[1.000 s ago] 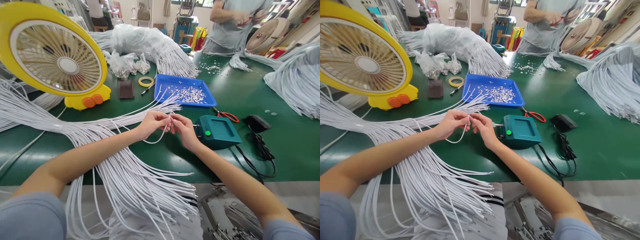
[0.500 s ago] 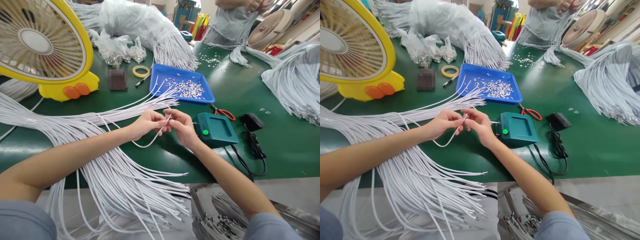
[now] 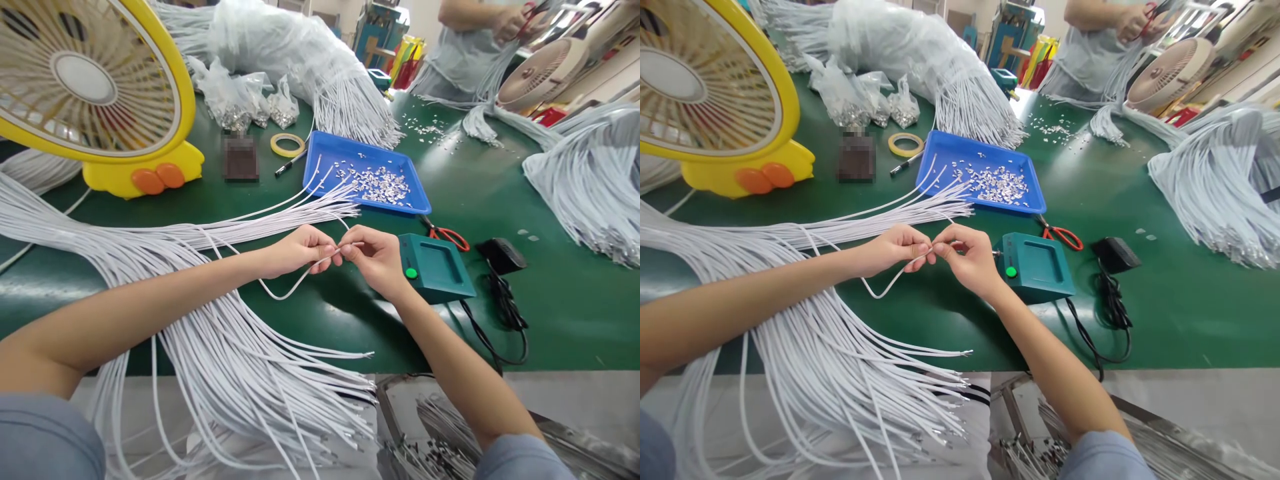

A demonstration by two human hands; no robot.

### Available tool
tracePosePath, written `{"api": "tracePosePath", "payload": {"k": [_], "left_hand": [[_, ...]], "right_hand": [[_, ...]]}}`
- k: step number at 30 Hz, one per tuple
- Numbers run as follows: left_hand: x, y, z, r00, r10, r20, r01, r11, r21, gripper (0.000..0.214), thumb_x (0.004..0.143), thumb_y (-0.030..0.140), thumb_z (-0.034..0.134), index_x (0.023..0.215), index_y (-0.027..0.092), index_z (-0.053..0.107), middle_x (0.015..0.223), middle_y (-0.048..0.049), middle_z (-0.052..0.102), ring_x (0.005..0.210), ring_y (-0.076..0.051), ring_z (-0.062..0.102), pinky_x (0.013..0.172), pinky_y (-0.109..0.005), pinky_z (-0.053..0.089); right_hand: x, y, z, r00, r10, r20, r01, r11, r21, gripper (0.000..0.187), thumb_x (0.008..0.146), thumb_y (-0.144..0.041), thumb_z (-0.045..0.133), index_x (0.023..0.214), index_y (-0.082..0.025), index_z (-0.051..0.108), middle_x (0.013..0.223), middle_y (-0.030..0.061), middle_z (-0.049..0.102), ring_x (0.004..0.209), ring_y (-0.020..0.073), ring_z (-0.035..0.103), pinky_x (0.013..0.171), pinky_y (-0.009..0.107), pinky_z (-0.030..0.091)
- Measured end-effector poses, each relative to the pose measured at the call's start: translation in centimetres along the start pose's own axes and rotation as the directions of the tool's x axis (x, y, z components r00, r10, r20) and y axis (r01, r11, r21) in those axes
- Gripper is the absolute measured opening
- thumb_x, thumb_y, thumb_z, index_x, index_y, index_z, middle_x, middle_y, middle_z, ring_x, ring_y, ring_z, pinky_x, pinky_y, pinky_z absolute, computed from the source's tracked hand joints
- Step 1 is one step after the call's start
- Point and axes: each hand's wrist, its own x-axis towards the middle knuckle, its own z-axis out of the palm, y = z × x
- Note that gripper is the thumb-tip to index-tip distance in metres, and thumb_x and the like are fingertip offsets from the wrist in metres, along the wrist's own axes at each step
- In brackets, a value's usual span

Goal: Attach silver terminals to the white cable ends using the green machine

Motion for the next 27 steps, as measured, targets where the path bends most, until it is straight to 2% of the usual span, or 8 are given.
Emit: {"api": "tracePosePath", "payload": {"k": [6, 11, 13, 15, 17, 19, 23, 27], "left_hand": [[0.0, 0.2, 0.1, 1.0, -0.017, -0.012, 0.017, 0.999, -0.038, 0.03, 0.077, 0.037, 0.072, 0.075, 0.008, 0.066, 0.053, 0.001, 0.057, 0.044, -0.005, 0.049, 0.044, -0.016, 0.038], [-0.1, 0.2, 0.2, 0.999, -0.004, -0.052, 0.001, 0.998, -0.063, 0.034, 0.071, 0.04, 0.078, 0.071, 0.008, 0.066, 0.054, -0.0008, 0.061, 0.044, -0.006, 0.053, 0.043, -0.016, 0.039], [-0.1, 0.2, 0.1, 0.995, 0.028, -0.1, -0.036, 0.996, -0.087, 0.037, 0.068, 0.042, 0.08, 0.071, 0.008, 0.067, 0.054, -0.0012, 0.062, 0.045, -0.007, 0.055, 0.042, -0.016, 0.039], [-0.1, 0.1, 0.1, 0.991, 0.063, -0.121, -0.075, 0.992, -0.099, 0.039, 0.066, 0.043, 0.082, 0.069, 0.007, 0.066, 0.055, -0.0015, 0.063, 0.045, -0.007, 0.057, 0.042, -0.016, 0.039], [-0.2, 0.0, 0.1, 0.99, 0.088, -0.108, -0.099, 0.991, -0.093, 0.039, 0.066, 0.043, 0.082, 0.068, 0.007, 0.067, 0.056, -0.0021, 0.063, 0.046, -0.007, 0.057, 0.043, -0.016, 0.039], [-0.2, 0.0, 0.1, 0.991, 0.1, -0.086, -0.107, 0.991, -0.084, 0.039, 0.067, 0.043, 0.082, 0.066, 0.007, 0.067, 0.057, -0.0026, 0.064, 0.046, -0.007, 0.058, 0.044, -0.016, 0.04], [-0.3, -0.1, 0.2, 0.996, 0.062, -0.058, -0.066, 0.996, -0.062, 0.04, 0.066, 0.044, 0.082, 0.066, 0.007, 0.068, 0.057, -0.0033, 0.064, 0.047, -0.008, 0.058, 0.044, -0.017, 0.04], [-0.4, -0.1, 0.0, 0.999, -0.034, 0.022, 0.036, 0.994, -0.1, 0.041, 0.07, 0.047, 0.079, 0.073, 0.007, 0.069, 0.057, -0.0028, 0.063, 0.048, -0.008, 0.056, 0.044, -0.017, 0.038]], "right_hand": [[-0.3, -0.3, 0.2, 0.991, -0.065, -0.114, 0.062, 0.998, -0.029, 0.018, 0.081, -0.033, 0.071, 0.071, -0.018, 0.066, 0.069, 0.0006, 0.06, 0.062, 0.0124, 0.057, 0.055, 0.025, 0.045], [-0.1, -0.2, -0.4, 0.915, -0.034, -0.402, 0.082, 0.991, 0.103, 0.023, 0.085, -0.036, 0.066, 0.07, -0.019, 0.059, 0.067, -0.0016, 0.053, 0.055, 0.0095, 0.052, 0.053, 0.025, 0.045], [-0.1, 0.0, -0.2, 0.934, 0.068, -0.35, 0.016, 0.973, 0.232, 0.021, 0.084, -0.039, 0.067, 0.076, -0.019, 0.063, 0.072, 0.0, 0.056, 0.059, 0.0105, 0.053, 0.052, 0.024, 0.045], [-0.2, 0.1, 0.3, 0.966, 0.169, -0.197, -0.093, 0.935, 0.342, 0.025, 0.082, -0.043, 0.068, 0.086, -0.019, 0.069, 0.078, 0.0024, 0.06, 0.066, 0.0123, 0.055, 0.051, 0.024, 0.045], [-0.3, 0.0, 0.8, 0.976, 0.209, -0.068, -0.167, 0.907, 0.386, 0.031, 0.078, -0.045, 0.072, 0.095, -0.018, 0.071, 0.081, 0.003, 0.062, 0.069, 0.0127, 0.056, 0.052, 0.023, 0.044], [-0.4, -0.2, 1.1, 0.979, 0.202, -0.004, -0.186, 0.91, 0.37, 0.029, 0.075, -0.042, 0.076, 0.092, -0.018, 0.072, 0.08, 0.002, 0.062, 0.065, 0.0112, 0.055, 0.053, 0.023, 0.042], [-0.4, -0.3, 1.2, 0.992, 0.127, -0.018, -0.115, 0.942, 0.315, 0.018, 0.075, -0.034, 0.077, 0.075, -0.017, 0.07, 0.073, 0.0003, 0.06, 0.06, 0.0096, 0.053, 0.052, 0.023, 0.04], [-0.5, -0.2, 1.0, 0.995, 0.1, -0.022, -0.088, 0.943, 0.32, 0.02, 0.074, -0.033, 0.078, 0.072, -0.017, 0.067, 0.074, -0.0003, 0.058, 0.057, 0.009, 0.054, 0.053, 0.024, 0.042]]}}
